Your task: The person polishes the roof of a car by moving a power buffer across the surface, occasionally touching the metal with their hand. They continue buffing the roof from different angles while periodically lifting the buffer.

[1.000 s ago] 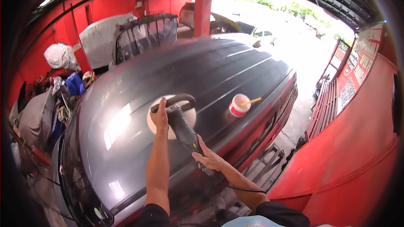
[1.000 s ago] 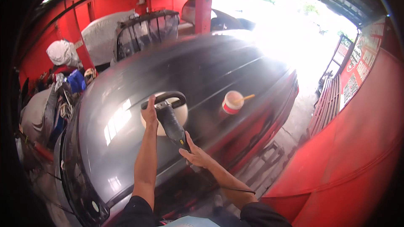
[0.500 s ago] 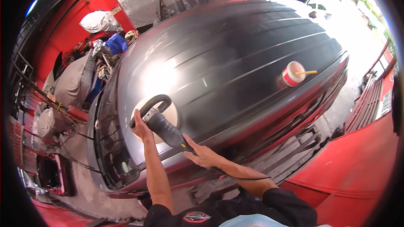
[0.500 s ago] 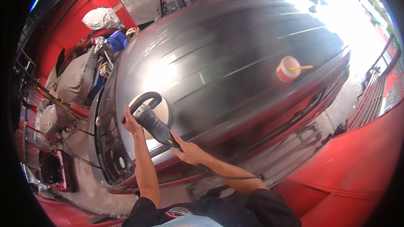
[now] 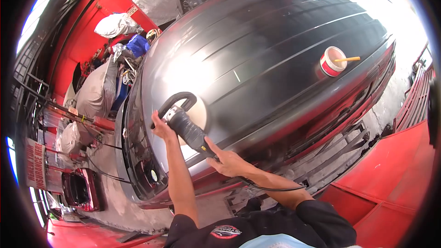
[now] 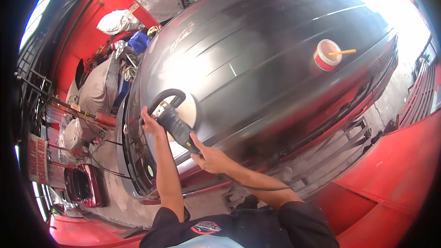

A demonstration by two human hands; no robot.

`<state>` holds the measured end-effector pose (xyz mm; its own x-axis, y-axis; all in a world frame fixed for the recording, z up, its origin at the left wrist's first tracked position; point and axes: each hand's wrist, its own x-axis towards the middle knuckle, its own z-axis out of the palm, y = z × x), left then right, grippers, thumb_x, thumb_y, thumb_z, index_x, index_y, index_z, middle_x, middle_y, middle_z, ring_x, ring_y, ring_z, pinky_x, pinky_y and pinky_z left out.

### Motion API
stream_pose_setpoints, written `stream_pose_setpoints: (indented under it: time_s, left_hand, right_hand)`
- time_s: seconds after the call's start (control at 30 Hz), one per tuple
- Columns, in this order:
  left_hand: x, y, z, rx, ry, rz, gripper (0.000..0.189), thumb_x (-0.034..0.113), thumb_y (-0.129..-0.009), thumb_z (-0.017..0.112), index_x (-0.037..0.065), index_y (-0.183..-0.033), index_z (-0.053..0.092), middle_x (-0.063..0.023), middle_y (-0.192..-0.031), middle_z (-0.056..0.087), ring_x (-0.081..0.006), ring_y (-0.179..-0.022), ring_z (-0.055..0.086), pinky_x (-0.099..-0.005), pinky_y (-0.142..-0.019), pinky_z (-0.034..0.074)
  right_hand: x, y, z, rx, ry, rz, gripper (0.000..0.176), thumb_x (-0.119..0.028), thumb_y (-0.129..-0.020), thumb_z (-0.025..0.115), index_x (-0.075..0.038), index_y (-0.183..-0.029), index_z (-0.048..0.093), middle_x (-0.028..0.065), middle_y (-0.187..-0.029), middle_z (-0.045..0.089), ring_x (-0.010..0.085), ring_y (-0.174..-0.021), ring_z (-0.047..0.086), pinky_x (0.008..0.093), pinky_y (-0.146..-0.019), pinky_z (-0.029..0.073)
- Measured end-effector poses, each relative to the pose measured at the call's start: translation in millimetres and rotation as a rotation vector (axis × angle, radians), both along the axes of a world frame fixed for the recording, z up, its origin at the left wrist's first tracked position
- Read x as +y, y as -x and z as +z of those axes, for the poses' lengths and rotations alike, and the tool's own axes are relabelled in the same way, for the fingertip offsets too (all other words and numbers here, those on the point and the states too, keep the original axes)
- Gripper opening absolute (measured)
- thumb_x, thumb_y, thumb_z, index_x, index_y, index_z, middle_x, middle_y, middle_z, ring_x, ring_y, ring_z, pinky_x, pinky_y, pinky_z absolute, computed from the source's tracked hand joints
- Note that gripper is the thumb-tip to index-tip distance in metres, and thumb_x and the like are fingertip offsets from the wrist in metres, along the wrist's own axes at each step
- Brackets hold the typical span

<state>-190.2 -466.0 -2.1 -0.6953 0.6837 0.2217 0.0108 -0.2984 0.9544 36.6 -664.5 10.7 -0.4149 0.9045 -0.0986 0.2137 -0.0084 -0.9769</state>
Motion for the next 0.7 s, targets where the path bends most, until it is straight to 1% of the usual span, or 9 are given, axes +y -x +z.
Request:
stream_pose_setpoints:
  time_s: [0.1,0.2,0.37,0.4,0.47,0.5,0.53,0.63,0.7]
  left_hand:
    - [20.0,-48.3,9.2,-0.154,-0.018,-0.108,0.029,0.026,-0.085,0.066,0.001,-0.099,0.071,-0.0006,-0.083,0.061,-0.0098,-0.066,0.051,-0.0237,-0.06,0.04]
    - [30.2,-98.1,12.3,-0.191,-0.057,-0.187,0.031,0.028,-0.085,0.067,0.002,-0.103,0.07,0.0,-0.086,0.061,-0.01,-0.066,0.051,-0.0251,-0.06,0.041]
    - [54.8,-182.6,18.8,-0.319,0.042,-0.323,0.027,0.032,-0.086,0.066,0.005,-0.09,0.067,0.0014,-0.075,0.054,-0.009,-0.062,0.046,-0.0251,-0.057,0.037]
    - [57.0,-192.5,25.5,-0.282,0.066,-0.341,0.029,0.033,-0.085,0.067,0.005,-0.092,0.068,0.0015,-0.075,0.054,-0.0089,-0.061,0.044,-0.024,-0.057,0.036]
    - [52.3,-235.6,41.2,-0.267,0.061,-0.373,0.031,0.035,-0.083,0.068,0.006,-0.094,0.068,0.0016,-0.076,0.053,-0.0094,-0.062,0.043,-0.0239,-0.058,0.036]
    - [56.4,-250.3,40.8,-0.231,-0.022,-0.41,0.033,0.036,-0.082,0.069,0.006,-0.095,0.068,0.0015,-0.077,0.053,-0.0095,-0.064,0.044,-0.0245,-0.06,0.037]
    - [60.8,-262.1,41.8,-0.262,0.06,-0.452,0.034,0.036,-0.082,0.068,0.006,-0.097,0.068,0.0011,-0.081,0.054,-0.0099,-0.067,0.045,-0.0257,-0.063,0.038]
    - [69.6,-291.7,43.9,-0.102,-0.048,-0.525,0.033,0.035,-0.086,0.064,0.006,-0.101,0.069,-0.0005,-0.088,0.058,-0.0108,-0.073,0.049,-0.0274,-0.066,0.04]
    - [69.9,-311.2,46.4,-0.067,0.006,-0.518,0.028,0.03,-0.09,0.061,0.005,-0.1,0.069,-0.0013,-0.09,0.06,-0.0126,-0.079,0.053,-0.0269,-0.07,0.043]
  right_hand:
    - [0.9,-22.0,6.7,-0.035,-0.02,-0.106,0.077,-0.03,-0.095,0.054,-0.015,-0.154,0.008,0.0298,-0.085,0.062,0.0484,-0.085,0.06,0.0471,-0.08,0.045]
    - [-3.7,-49.8,14.4,-0.079,-0.027,-0.184,0.076,-0.027,-0.094,0.056,-0.014,-0.153,0.01,0.0303,-0.088,0.063,0.0492,-0.087,0.06,0.0499,-0.079,0.045]
    - [-3.5,-103.4,18.4,-0.107,-0.088,-0.342,0.077,-0.026,-0.093,0.056,-0.013,-0.153,0.009,0.03,-0.089,0.064,0.0489,-0.089,0.061,0.0496,-0.08,0.046]
    - [-2.6,-105.8,20.0,-0.103,-0.087,-0.357,0.077,-0.026,-0.093,0.056,-0.013,-0.153,0.009,0.03,-0.089,0.064,0.0489,-0.089,0.061,0.0496,-0.08,0.046]
    - [0.2,-125.0,15.5,-0.111,-0.166,-0.438,0.075,-0.025,-0.094,0.053,-0.009,-0.153,0.009,0.0292,-0.08,0.062,0.0474,-0.077,0.061,0.0513,-0.075,0.045]
    - [1.3,-133.7,16.9,-0.102,-0.156,-0.457,0.076,-0.026,-0.094,0.054,-0.009,-0.153,0.009,0.03,-0.083,0.063,0.0482,-0.081,0.061,0.0512,-0.078,0.046]
    - [2.7,-143.6,18.5,-0.099,-0.154,-0.468,0.076,-0.026,-0.094,0.054,-0.009,-0.153,0.009,0.03,-0.083,0.063,0.0482,-0.081,0.061,0.0512,-0.078,0.046]
    - [4.8,-164.3,24.8,-0.142,-0.162,-0.521,0.078,-0.026,-0.093,0.055,-0.009,-0.153,0.007,0.0314,-0.091,0.064,0.048,-0.088,0.062,0.0493,-0.082,0.047]
    - [4.8,-177.3,27.9,-0.146,-0.151,-0.552,0.079,-0.027,-0.093,0.055,-0.009,-0.153,0.007,0.0311,-0.091,0.064,0.0478,-0.089,0.062,0.049,-0.082,0.047]
